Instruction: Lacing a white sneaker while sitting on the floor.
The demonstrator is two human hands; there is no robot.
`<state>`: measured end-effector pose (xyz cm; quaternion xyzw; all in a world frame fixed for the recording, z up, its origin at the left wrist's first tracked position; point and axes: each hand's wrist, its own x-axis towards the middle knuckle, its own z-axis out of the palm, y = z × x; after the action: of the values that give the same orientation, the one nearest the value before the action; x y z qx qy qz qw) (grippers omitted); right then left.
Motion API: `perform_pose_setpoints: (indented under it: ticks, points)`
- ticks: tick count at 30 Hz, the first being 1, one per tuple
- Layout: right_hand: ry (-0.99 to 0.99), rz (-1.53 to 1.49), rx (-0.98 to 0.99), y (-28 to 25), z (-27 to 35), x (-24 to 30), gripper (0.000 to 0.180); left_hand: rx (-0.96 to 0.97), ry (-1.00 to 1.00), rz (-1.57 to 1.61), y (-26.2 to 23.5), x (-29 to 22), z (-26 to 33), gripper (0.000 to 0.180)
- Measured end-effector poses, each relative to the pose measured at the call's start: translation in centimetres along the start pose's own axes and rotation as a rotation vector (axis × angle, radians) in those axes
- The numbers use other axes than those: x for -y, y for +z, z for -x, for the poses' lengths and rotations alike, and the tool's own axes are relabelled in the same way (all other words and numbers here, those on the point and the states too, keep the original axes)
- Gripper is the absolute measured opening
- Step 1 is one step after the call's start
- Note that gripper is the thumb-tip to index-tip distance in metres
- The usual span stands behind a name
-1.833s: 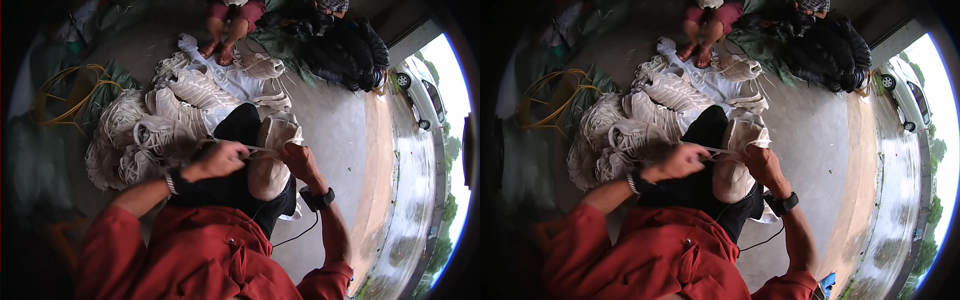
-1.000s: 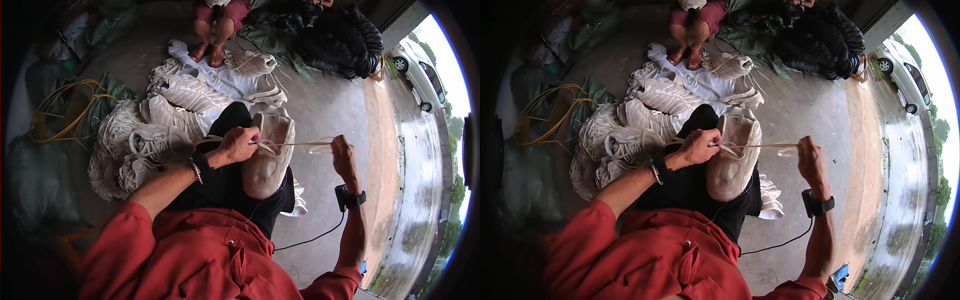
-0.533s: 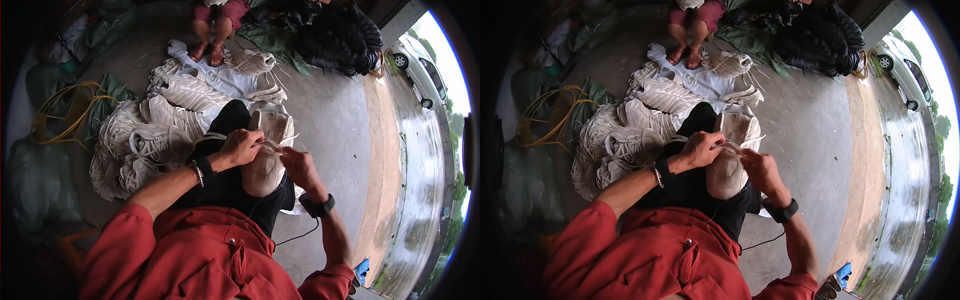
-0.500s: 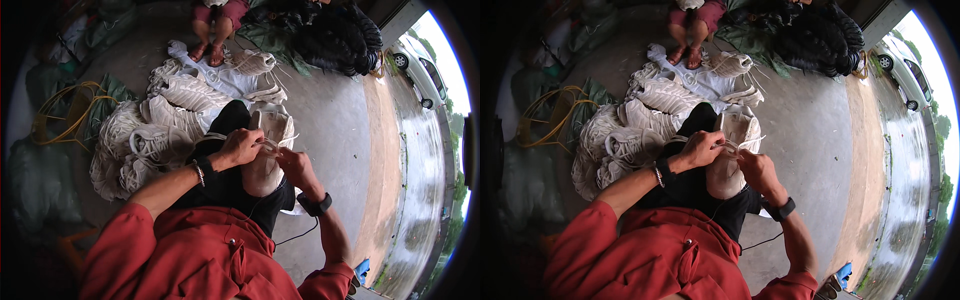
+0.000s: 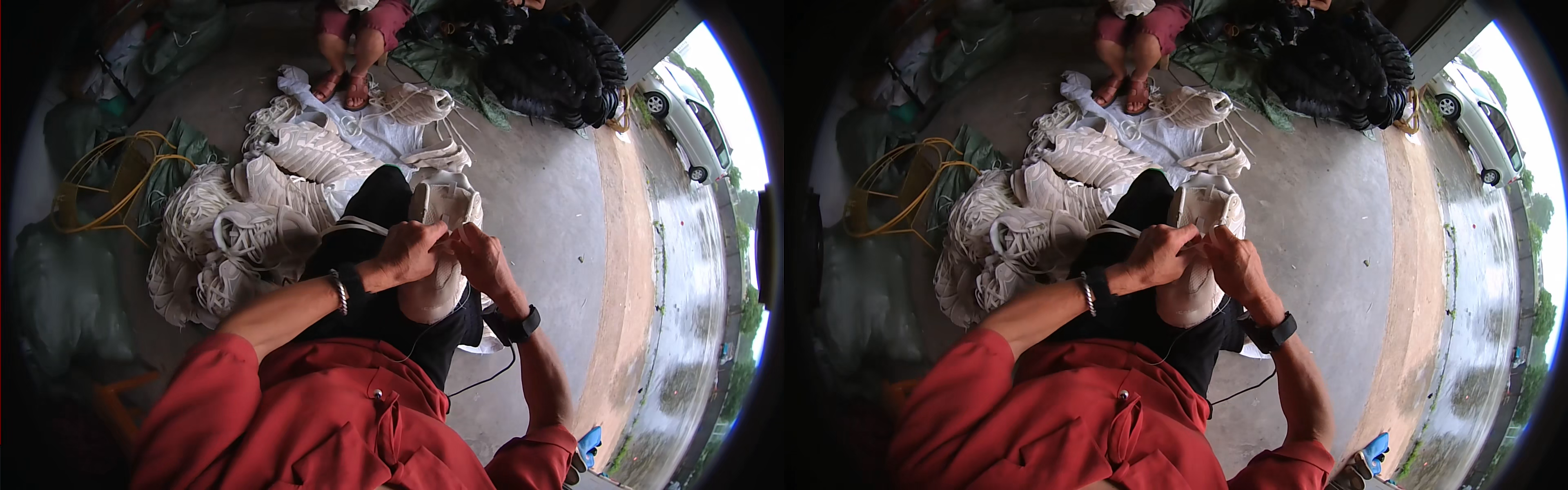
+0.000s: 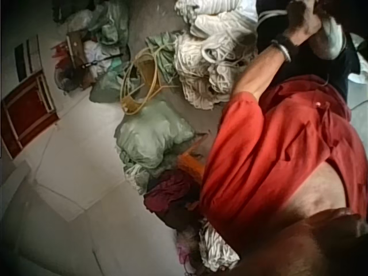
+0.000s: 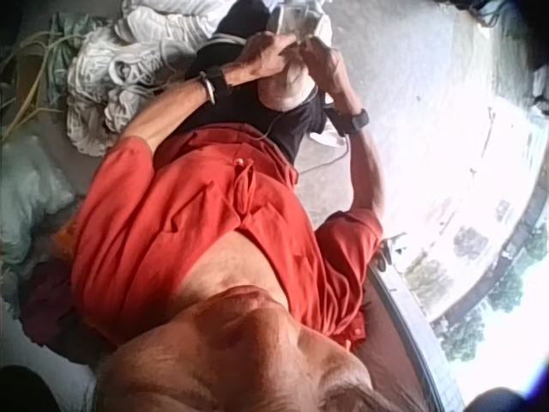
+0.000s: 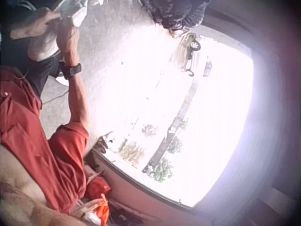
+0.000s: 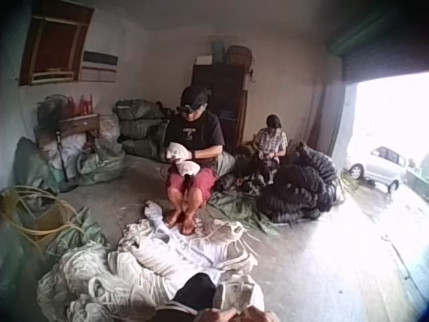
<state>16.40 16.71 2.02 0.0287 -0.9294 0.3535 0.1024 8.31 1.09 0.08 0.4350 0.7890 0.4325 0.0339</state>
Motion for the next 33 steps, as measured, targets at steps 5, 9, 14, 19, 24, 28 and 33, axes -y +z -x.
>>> perform_pose_setpoints:
  ticks: [5, 9, 14, 19, 24, 28, 33]
  points:
    - [0.28, -0.131, -0.059, -0.4, 0.9, 0.8, 0.014, -0.02, -0.009, -0.001, 0.4, 0.4, -0.4, 0.014]
    - [0.222, -0.197, -0.101, 0.5, 2.5, 0.5, 0.014, 0.245, -0.066, 0.29, -0.8, 1.4, -1.3, 0.019]
    - [0.111, -0.202, -0.118, 0.7, 2.1, 1.1, 0.011, 0.597, -0.347, 0.538, -2.9, 0.9, -2.1, 0.025]
    - [0.179, -0.311, -0.087, 0.3, 1.4, 0.0, 0.004, 0.332, -0.436, 0.679, -2.9, 1.7, -1.5, 0.017]
    - [0.38, -0.532, -0.068, 0.1, 1.3, -0.8, 0.011, 0.232, -0.591, 0.411, -4.0, 3.7, 0.0, 0.021]
    - [0.345, -0.541, -0.05, 0.5, 1.2, -1.1, 0.012, 0.425, -0.598, 0.41, -4.6, 4.5, 0.5, 0.023]
    - [0.332, -0.601, -0.053, 1.2, 1.1, -1.8, 0.011, 0.12, -0.585, 0.791, -8.4, 7.5, 0.1, 0.03]
